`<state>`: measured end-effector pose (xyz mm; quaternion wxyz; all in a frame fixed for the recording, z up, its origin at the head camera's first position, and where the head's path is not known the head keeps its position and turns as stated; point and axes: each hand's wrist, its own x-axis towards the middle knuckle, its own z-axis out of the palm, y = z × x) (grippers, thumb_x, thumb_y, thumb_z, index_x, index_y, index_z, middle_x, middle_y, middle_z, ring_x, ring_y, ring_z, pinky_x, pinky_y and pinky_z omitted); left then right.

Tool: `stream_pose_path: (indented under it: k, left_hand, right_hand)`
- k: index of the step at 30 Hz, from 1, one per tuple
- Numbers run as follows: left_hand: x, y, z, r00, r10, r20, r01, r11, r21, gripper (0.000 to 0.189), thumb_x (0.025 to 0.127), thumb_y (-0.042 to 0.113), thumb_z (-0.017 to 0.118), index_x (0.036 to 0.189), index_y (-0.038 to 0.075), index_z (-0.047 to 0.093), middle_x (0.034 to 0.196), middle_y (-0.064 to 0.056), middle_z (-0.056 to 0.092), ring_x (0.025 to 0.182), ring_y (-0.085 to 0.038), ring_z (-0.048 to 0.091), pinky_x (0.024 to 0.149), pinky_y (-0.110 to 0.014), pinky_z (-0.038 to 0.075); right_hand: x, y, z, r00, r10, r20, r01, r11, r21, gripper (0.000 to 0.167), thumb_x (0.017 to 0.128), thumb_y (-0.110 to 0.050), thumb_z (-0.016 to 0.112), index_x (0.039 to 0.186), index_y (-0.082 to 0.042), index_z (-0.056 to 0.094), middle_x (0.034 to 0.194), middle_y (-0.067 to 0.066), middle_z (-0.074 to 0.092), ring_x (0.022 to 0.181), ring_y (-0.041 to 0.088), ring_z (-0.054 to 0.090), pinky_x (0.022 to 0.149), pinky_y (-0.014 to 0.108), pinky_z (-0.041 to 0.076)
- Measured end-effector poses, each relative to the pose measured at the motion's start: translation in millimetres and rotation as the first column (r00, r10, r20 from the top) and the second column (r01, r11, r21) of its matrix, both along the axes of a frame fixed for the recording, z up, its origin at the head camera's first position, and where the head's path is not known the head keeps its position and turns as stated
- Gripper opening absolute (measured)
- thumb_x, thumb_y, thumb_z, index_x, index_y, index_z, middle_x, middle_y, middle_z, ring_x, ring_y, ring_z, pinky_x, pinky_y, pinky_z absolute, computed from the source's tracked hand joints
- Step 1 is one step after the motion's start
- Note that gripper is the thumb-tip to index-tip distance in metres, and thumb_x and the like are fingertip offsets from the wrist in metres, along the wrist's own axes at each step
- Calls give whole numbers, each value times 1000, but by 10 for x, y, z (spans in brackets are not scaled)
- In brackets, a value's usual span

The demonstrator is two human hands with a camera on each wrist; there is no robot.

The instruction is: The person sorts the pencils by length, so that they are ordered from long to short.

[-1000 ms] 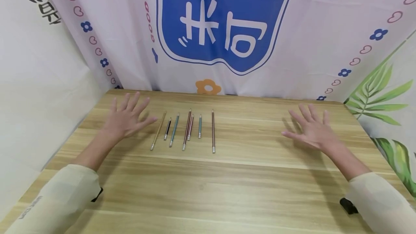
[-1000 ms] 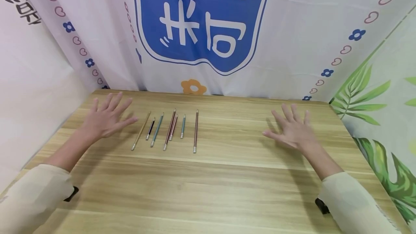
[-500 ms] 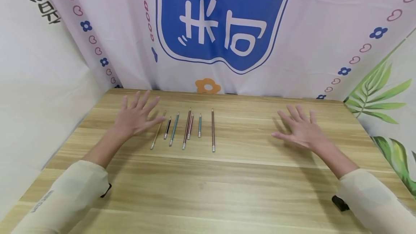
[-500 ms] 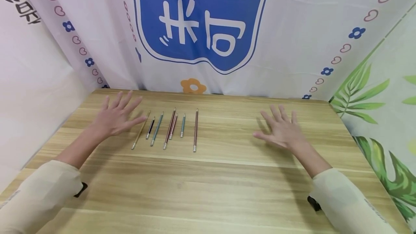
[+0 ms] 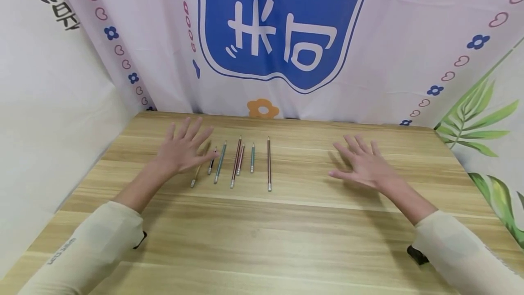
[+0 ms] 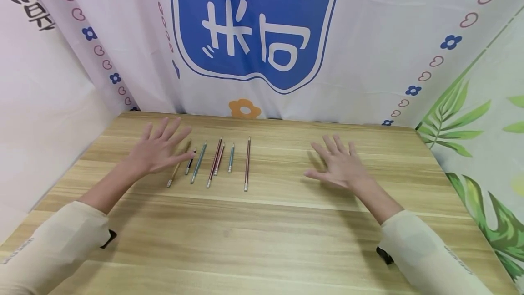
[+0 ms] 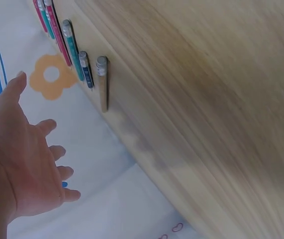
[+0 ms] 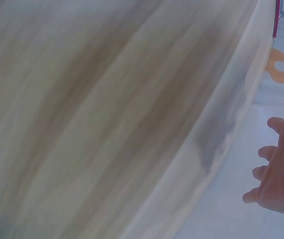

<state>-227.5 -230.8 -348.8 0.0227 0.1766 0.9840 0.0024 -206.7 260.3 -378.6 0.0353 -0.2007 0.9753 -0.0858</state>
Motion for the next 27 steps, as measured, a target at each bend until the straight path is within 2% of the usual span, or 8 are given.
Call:
stream_pose_path:
  k: [5,10,17,25,27]
  left_hand:
    - [21,72,14,1000,-10,30,10,1000,4,87,100,70,41,165,14,24,172,-18,5,157,-44,1,126,-67,-4]
    - [37,150,17,998,-27,57,26,1000,17,89,100,73,38,165,15,24,172,-18,7,158,-43,3,127,-66,-3]
    - [47,234,6,995,-55,78,52,998,47,84,102,66,42,164,12,29,172,-19,10,158,-43,4,127,-65,0]
    - [60,283,4,993,-86,81,82,995,58,81,103,61,49,162,8,33,169,-25,17,155,-47,13,125,-68,11]
    - [67,295,5,992,-91,83,85,994,66,81,102,60,52,161,8,35,168,-26,19,154,-48,16,125,-69,14]
  right_hand:
    - [-11,-90,3,1000,12,2,-12,1000,-20,92,96,-67,55,164,-11,28,171,23,10,156,49,4,122,75,-1]
    - [-21,-182,-2,999,37,-21,-37,999,-21,91,96,-66,56,164,-12,28,170,24,15,155,50,10,121,77,5]
    - [-44,-284,-7,998,57,-41,-58,998,-25,90,96,-65,57,164,-13,29,168,25,22,153,50,18,122,75,14]
    - [-62,-407,2,993,97,-70,-103,991,-85,87,96,-58,62,163,-11,32,160,31,35,146,50,36,117,69,36]
    - [-65,-454,-1,993,100,-59,-106,989,-99,87,97,-57,63,163,-11,31,159,31,36,145,50,37,116,69,36]
